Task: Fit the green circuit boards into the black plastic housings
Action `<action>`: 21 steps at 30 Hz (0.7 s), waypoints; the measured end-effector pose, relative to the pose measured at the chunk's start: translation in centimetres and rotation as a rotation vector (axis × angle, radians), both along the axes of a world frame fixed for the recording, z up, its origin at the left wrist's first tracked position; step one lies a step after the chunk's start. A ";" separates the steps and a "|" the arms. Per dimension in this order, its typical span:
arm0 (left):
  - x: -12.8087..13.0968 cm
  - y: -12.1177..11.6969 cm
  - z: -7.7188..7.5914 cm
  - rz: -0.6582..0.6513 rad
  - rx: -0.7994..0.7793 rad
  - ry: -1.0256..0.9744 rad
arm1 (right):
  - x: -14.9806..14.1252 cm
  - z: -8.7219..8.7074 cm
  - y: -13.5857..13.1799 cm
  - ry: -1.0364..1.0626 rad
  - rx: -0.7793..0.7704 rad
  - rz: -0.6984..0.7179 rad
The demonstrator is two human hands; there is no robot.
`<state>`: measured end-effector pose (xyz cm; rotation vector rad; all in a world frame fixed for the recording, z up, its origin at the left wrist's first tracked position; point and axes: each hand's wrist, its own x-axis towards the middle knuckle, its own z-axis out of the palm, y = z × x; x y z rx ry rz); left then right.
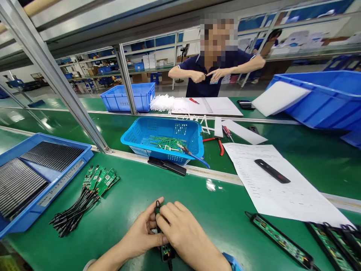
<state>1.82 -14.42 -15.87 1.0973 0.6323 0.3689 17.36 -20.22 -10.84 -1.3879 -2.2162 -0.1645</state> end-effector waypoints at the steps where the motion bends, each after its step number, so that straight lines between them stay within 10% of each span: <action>1: 0.0 0.0 0.0 -0.004 -0.014 0.001 | 0.0 0.0 0.0 -0.011 0.017 0.033; 8: -0.1 0.2 0.9 -0.062 -0.040 0.027 | 1.1 0.0 -0.8 0.095 -0.286 0.038; 14: 0.1 0.3 1.4 -0.016 -0.055 0.058 | 3.8 -1.4 -3.5 0.185 -0.255 -0.478; 21: 0.3 -0.4 0.8 -0.074 0.036 0.083 | -0.1 -5.4 -6.6 0.342 -0.428 -0.342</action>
